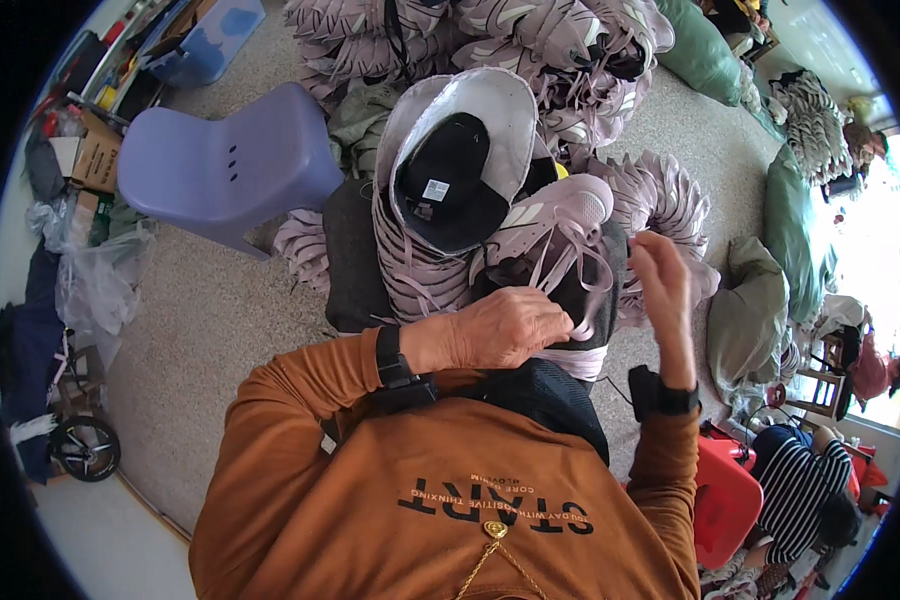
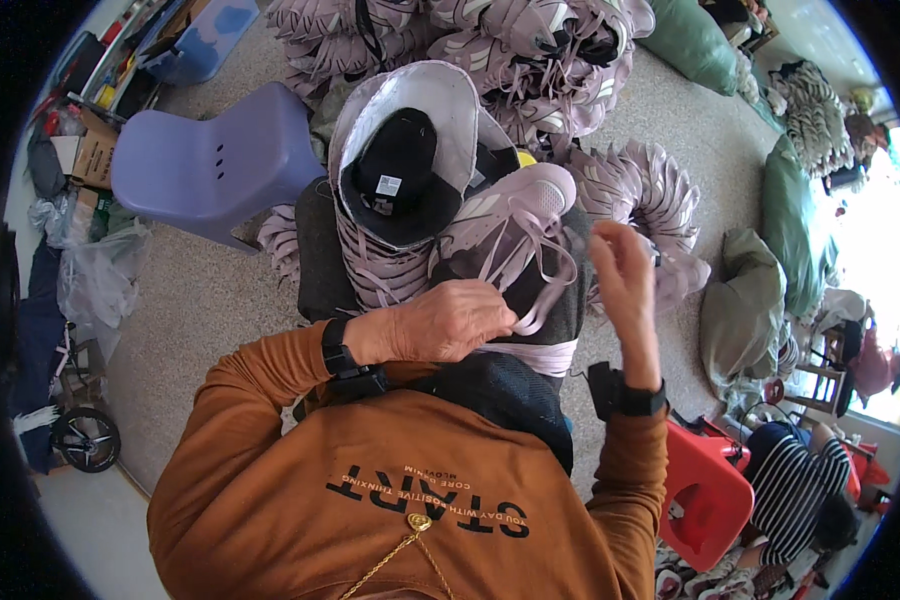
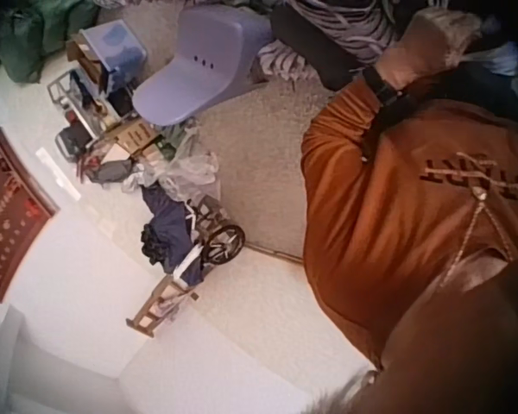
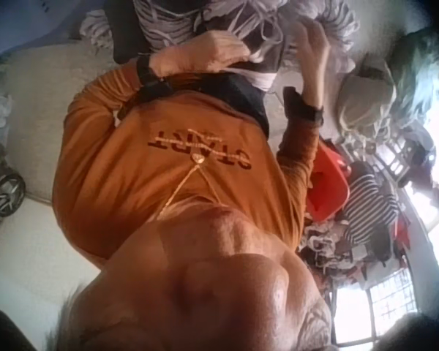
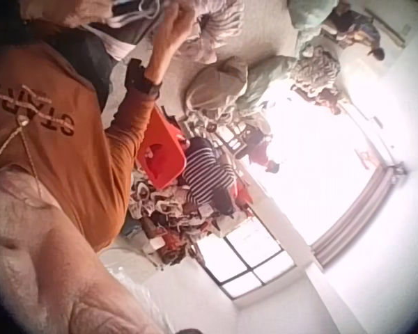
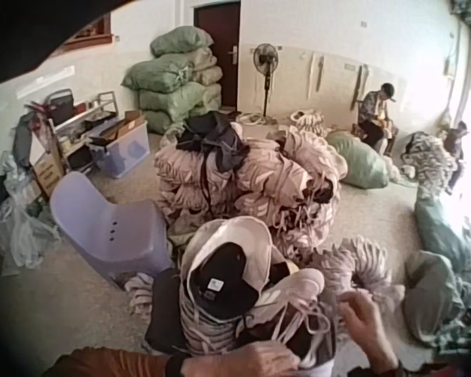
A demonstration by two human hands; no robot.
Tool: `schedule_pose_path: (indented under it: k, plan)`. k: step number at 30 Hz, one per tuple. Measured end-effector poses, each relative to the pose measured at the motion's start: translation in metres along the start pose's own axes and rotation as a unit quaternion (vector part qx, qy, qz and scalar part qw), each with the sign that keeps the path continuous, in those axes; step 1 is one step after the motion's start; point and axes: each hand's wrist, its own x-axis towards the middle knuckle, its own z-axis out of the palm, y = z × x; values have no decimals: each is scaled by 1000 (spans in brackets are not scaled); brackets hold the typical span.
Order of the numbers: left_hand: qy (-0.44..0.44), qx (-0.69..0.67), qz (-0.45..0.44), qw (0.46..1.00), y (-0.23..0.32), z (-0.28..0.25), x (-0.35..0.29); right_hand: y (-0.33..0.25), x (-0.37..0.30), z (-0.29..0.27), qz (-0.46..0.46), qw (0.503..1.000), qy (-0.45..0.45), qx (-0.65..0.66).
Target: The person sits on the floor and laces a light pink sneaker by hand, threading the laces through the eyelets and tying them. They then pick up a second sneaker and begin the same lacing process.
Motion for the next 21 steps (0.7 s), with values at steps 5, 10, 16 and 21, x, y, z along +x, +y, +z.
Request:
schedule_pose_path:
  k: [5, 10, 16, 21]
  plan:
    - [-9, 19, 37, 999, -4, 0, 5, 28, 30, 30, -11, 999, -35, -7]
    - [-8, 40, 17, 999, -5, -6, 3, -57, 49, 54, -50, 985, -60, 155]
    - [13, 13, 18, 1000, -4, -3, 5, -13, 68, 34, -217, 961, -30, -169]
    - [41, -33, -10, 999, -2, -9, 11, 22, 74, 42, -98, 983, -22, -155]
